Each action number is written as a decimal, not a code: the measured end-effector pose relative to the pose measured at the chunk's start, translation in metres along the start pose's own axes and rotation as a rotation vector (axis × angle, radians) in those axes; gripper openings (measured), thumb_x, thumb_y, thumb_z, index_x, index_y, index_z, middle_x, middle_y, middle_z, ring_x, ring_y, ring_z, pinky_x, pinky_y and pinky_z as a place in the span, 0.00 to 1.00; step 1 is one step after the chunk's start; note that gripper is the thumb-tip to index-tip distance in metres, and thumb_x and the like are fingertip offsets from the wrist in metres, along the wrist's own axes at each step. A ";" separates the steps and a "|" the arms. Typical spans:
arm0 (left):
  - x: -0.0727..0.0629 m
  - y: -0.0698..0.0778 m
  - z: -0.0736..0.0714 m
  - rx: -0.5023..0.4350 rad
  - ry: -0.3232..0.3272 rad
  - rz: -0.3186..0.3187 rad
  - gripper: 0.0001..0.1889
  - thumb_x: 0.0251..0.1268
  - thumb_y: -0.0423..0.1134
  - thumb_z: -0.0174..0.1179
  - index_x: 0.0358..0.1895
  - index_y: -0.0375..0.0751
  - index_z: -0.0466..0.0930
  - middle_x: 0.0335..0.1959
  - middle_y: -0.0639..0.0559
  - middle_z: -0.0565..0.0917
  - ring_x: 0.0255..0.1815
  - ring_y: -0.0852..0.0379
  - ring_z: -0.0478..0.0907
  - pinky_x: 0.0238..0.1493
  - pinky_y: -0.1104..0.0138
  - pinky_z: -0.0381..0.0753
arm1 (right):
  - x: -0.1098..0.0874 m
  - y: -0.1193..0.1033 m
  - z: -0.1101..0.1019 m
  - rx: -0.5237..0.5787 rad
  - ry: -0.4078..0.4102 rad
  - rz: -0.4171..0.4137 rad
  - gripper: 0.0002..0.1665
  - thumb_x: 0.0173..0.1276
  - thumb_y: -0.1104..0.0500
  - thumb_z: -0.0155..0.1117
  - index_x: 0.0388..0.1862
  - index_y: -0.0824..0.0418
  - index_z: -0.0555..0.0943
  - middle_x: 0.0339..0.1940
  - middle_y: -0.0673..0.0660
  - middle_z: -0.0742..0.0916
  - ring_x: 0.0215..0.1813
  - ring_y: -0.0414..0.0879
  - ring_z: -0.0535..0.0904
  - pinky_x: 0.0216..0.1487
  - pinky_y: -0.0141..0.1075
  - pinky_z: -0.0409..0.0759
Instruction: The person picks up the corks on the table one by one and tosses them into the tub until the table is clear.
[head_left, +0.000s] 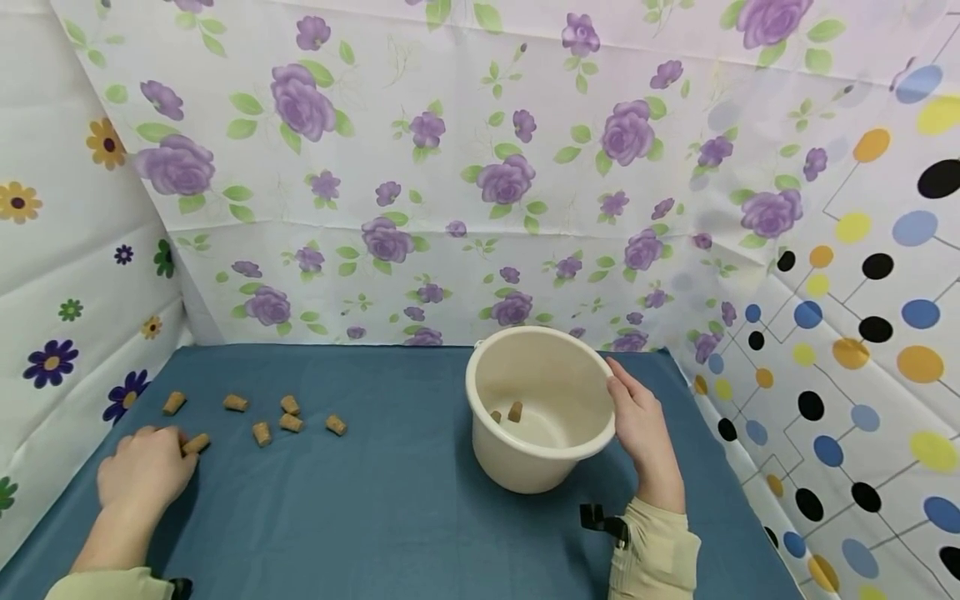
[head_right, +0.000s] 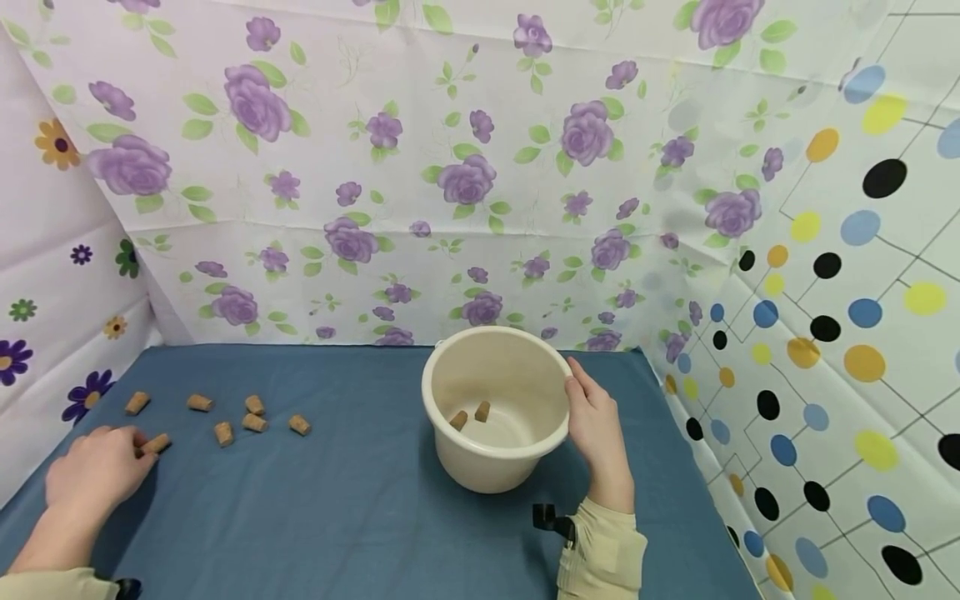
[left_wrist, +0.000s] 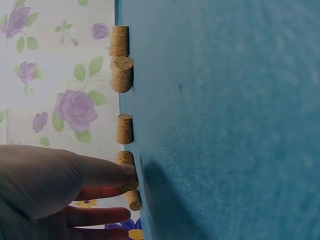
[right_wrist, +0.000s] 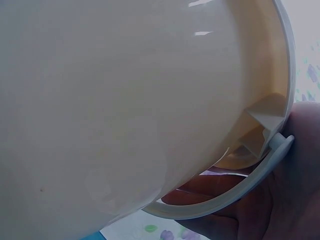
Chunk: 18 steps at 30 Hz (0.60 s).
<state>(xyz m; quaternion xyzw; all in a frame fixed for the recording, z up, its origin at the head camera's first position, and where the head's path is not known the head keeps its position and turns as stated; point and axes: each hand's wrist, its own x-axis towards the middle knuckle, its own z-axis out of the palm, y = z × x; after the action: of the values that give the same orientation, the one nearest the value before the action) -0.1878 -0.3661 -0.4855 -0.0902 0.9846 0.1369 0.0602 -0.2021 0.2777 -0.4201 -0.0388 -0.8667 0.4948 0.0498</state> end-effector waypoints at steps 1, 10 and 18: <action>-0.001 0.000 0.000 -0.002 0.008 0.001 0.14 0.69 0.36 0.68 0.48 0.25 0.83 0.41 0.27 0.79 0.44 0.26 0.76 0.40 0.35 0.74 | 0.000 0.000 0.000 0.001 0.000 0.000 0.34 0.90 0.40 0.42 0.89 0.47 0.60 0.78 0.67 0.75 0.71 0.62 0.80 0.65 0.56 0.80; -0.003 0.004 0.000 -0.012 0.067 0.011 0.16 0.70 0.36 0.68 0.49 0.24 0.83 0.41 0.28 0.80 0.44 0.25 0.76 0.39 0.35 0.75 | 0.000 0.001 0.000 -0.008 0.005 -0.013 0.35 0.90 0.40 0.41 0.89 0.48 0.60 0.78 0.67 0.75 0.69 0.63 0.81 0.65 0.58 0.80; -0.004 0.005 -0.001 -0.021 0.084 0.010 0.17 0.70 0.37 0.67 0.50 0.23 0.82 0.42 0.27 0.80 0.44 0.25 0.76 0.39 0.36 0.75 | 0.001 0.002 0.001 0.000 0.003 -0.008 0.34 0.90 0.40 0.42 0.88 0.48 0.61 0.78 0.67 0.75 0.70 0.62 0.80 0.67 0.59 0.78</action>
<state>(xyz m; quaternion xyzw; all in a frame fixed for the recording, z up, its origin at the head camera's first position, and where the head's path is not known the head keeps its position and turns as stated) -0.1850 -0.3614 -0.4827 -0.0916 0.9852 0.1435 0.0170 -0.2035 0.2781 -0.4221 -0.0362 -0.8668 0.4945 0.0532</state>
